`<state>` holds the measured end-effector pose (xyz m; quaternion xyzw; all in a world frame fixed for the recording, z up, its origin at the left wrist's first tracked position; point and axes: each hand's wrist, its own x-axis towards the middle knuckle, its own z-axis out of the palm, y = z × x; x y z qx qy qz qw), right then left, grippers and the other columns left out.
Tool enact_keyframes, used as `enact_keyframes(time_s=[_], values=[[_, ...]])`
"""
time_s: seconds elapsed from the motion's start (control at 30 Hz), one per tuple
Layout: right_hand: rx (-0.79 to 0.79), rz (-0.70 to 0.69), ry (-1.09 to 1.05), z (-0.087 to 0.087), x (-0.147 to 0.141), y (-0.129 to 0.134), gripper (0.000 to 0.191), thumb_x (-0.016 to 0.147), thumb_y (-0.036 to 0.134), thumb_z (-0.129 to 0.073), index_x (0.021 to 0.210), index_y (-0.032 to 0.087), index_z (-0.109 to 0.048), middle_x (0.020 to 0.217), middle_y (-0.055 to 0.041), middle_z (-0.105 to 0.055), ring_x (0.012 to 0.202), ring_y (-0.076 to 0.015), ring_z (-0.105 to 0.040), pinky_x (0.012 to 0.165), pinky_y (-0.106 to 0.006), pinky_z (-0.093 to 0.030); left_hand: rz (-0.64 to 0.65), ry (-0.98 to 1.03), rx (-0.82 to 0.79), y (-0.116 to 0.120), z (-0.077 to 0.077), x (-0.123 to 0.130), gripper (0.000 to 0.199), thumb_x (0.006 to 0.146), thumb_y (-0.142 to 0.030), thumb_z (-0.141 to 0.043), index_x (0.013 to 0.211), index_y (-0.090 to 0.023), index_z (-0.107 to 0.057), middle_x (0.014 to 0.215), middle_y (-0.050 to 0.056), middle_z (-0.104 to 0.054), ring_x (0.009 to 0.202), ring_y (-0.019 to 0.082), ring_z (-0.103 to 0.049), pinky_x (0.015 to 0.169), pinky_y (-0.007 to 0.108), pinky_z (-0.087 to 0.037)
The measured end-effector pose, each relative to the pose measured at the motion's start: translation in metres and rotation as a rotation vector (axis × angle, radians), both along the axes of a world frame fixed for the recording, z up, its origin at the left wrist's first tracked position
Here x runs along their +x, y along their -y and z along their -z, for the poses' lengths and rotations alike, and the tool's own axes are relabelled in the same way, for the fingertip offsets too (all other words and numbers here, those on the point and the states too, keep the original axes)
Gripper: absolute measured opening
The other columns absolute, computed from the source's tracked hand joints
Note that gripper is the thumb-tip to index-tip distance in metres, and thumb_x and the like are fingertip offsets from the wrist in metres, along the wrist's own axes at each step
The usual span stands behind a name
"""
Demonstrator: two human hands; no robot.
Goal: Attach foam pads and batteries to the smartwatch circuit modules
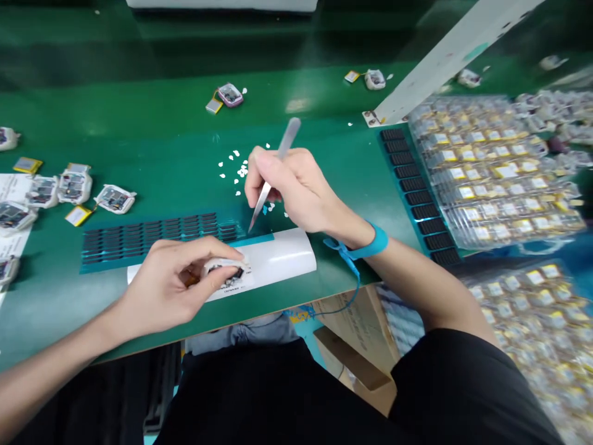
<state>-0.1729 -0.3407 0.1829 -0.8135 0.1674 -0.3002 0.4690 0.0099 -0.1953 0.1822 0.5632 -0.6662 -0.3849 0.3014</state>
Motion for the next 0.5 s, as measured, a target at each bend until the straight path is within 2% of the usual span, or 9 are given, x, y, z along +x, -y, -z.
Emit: enact_keyframes(time_s=[0.07, 0.13, 0.27, 0.37, 0.5], values=[[0.018, -0.135, -0.099, 0.001, -0.001, 0.007, 0.059, 0.107, 0.048, -0.035, 0.070, 0.013, -0.066, 0.059, 0.0017, -0.058, 0.056, -0.0059, -0.056, 0.065, -0.018, -0.047, -0.050, 0.031, 0.098, 0.003, 0.001, 0.000, 0.020, 0.090, -0.035, -0.063, 0.090, -0.018, -0.074, 0.061, -0.001, -0.066, 0.043, 0.008, -0.043, 0.040, 0.020, -0.030], [0.030, -0.278, -0.145, 0.005, -0.002, 0.014, 0.057, 0.106, 0.048, -0.039, 0.075, 0.011, -0.069, 0.060, 0.0017, -0.062, 0.053, -0.0039, -0.057, 0.063, -0.016, -0.047, -0.082, 0.033, 0.167, 0.005, 0.004, -0.001, 0.021, 0.089, -0.037, -0.064, 0.089, -0.018, -0.074, 0.057, -0.003, -0.060, 0.042, 0.008, -0.039, 0.039, 0.020, -0.027], [0.157, -0.475, -0.207, 0.017, -0.002, 0.023, 0.052, 0.102, 0.048, -0.050, 0.074, 0.010, -0.071, 0.074, -0.0018, -0.070, 0.056, -0.0021, -0.060, 0.059, -0.012, -0.047, -0.135, -0.047, 0.236, 0.007, 0.008, -0.005, 0.022, 0.087, -0.039, -0.065, 0.092, -0.019, -0.073, 0.054, -0.004, -0.060, 0.041, 0.009, -0.048, 0.039, 0.018, -0.034], [0.274, -0.526, -0.235, 0.021, 0.000, 0.024, 0.046, 0.100, 0.047, -0.054, 0.079, 0.009, -0.072, 0.078, -0.0029, -0.071, 0.056, -0.0021, -0.061, 0.055, -0.011, -0.047, -0.165, -0.093, 0.269, 0.005, 0.010, -0.006, 0.022, 0.087, -0.037, -0.066, 0.095, -0.018, -0.072, 0.055, -0.003, -0.064, 0.045, 0.012, -0.060, 0.043, 0.017, -0.044], [0.345, -0.548, -0.276, 0.019, 0.001, 0.022, 0.046, 0.100, 0.047, -0.054, 0.082, 0.008, -0.072, 0.074, -0.0031, -0.071, 0.057, -0.0037, -0.065, 0.057, -0.011, -0.051, -0.179, -0.081, 0.252, 0.004, 0.012, -0.007, 0.023, 0.088, -0.037, -0.066, 0.097, -0.017, -0.071, 0.061, 0.000, -0.070, 0.048, 0.013, -0.066, 0.044, 0.018, -0.048]])
